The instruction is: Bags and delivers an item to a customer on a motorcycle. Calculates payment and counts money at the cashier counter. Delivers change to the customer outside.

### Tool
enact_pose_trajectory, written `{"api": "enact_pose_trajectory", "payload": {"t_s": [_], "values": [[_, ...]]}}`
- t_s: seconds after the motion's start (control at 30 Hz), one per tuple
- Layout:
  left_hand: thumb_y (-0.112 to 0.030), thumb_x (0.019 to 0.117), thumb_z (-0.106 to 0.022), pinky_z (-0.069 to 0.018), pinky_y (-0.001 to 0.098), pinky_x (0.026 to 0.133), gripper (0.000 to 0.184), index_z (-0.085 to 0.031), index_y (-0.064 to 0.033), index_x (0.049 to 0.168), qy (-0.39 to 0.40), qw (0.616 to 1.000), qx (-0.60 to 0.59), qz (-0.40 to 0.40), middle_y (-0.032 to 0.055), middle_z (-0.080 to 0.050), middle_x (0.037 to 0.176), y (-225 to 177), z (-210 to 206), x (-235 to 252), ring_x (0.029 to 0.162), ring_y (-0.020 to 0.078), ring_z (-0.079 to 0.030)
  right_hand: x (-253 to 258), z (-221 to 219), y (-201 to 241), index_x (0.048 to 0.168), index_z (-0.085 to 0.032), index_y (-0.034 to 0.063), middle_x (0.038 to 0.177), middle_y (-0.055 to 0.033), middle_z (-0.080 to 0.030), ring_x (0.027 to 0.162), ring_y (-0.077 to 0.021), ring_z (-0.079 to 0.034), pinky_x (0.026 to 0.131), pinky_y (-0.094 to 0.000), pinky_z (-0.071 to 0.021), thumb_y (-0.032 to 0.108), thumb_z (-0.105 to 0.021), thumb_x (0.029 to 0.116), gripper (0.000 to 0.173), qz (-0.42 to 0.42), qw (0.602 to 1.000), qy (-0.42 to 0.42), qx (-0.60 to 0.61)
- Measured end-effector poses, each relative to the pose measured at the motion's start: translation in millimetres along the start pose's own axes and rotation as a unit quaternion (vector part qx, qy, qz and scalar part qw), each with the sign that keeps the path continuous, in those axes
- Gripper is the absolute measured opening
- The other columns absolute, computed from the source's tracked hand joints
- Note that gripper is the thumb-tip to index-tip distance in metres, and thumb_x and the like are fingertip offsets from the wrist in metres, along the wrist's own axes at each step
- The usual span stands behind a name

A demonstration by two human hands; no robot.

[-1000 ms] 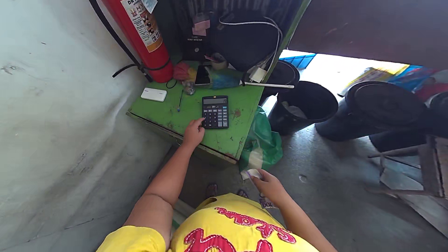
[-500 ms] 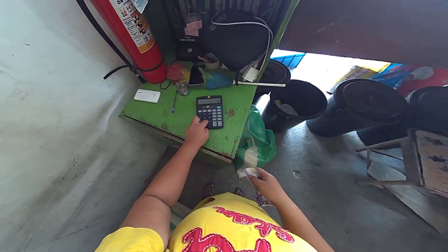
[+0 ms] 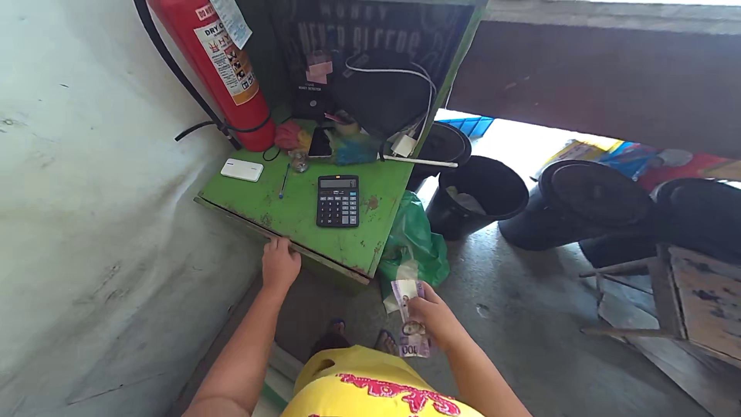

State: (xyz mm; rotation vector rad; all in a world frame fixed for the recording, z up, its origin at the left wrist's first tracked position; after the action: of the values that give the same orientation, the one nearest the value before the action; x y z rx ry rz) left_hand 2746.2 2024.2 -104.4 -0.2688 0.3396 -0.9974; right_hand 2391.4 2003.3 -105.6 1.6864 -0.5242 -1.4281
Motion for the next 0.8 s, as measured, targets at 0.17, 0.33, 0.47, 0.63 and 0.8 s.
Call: {"api": "enact_pose_trajectory", "payload": {"t_s": [0.17,0.33,0.47,0.63,0.8], "values": [[-0.01,0.0901,-0.064,-0.048,0.0555,0.104,0.044,-0.062,0.0039,0.132,-0.072,0.993,0.051,-0.077,0.0251,-0.059,0.141,29.1,-27.0,-22.7,0.128,0.0434,-0.058,8.4,-10.3,34.3,0.138,-0.042,0.0037,0.105,-0.0126,-0.066,0.083,-0.0188,-0.071,0.071,-0.0366,-0.0628,-0.007,-0.048,0.0971,0.042,0.015,0.98,-0.032,0.197],[-0.02,0.1019,-0.057,-0.0489,0.0484,0.109,0.057,-0.042,-0.0047,0.155,0.187,0.973,0.133,-0.026,0.0155,-0.034,0.165,32.7,-12.1,-3.3,0.139,0.0347,-0.053,16.2,-39.0,50.9,0.131,-0.049,-0.0005,0.1,-0.0137,-0.069,0.082,-0.0198,-0.073,0.075,-0.0365,-0.064,-0.002,-0.051,0.1029,0.028,0.067,0.963,-0.083,0.247],[-0.026,0.1022,-0.058,-0.0478,0.054,0.109,0.042,-0.059,-0.0024,0.138,0.267,0.957,0.092,-0.06,0.0186,-0.053,0.148,30.6,9.5,20.9,0.131,0.0346,-0.058,27.1,-74.5,42.1,0.124,-0.056,-0.002,0.092,-0.0119,-0.069,0.077,-0.0175,-0.07,0.073,-0.035,-0.0621,0.005,-0.054,0.1052,0.02,0.068,0.964,-0.139,0.215],[-0.026,0.1024,-0.054,-0.0516,0.055,0.102,0.034,-0.066,-0.0037,0.126,0.298,0.945,0.085,-0.103,0.0166,-0.061,0.137,61.5,10.8,11.5,0.122,0.0337,-0.064,22.9,-139.1,43.6,0.121,-0.06,0.0049,0.082,-0.0052,-0.068,0.067,-0.0125,-0.067,0.062,-0.0302,-0.0603,0.02,-0.048,0.1098,0.022,0.038,0.953,-0.186,0.235],[-0.025,0.1051,-0.051,-0.0513,0.0541,0.104,0.038,-0.062,-0.0029,0.134,0.362,0.917,0.097,-0.133,0.0193,-0.059,0.14,102.4,26.5,-23.0,0.124,0.0357,-0.062,29.7,-194.9,38.8,0.122,-0.057,0.0008,0.087,-0.0087,-0.069,0.072,-0.0154,-0.071,0.067,-0.0326,-0.0624,0.013,-0.047,0.1096,0.021,-0.029,0.975,-0.104,0.196]]}}
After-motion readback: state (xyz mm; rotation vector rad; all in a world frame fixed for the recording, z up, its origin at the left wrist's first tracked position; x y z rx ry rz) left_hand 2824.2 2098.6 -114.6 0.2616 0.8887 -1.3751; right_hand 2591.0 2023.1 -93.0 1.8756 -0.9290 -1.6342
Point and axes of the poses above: each hand's wrist, its own x-axis towards the middle knuckle, its own z-axis out of the back of the hand, y = z × x, the point moved 2 cm from there along x, towards the middle knuckle
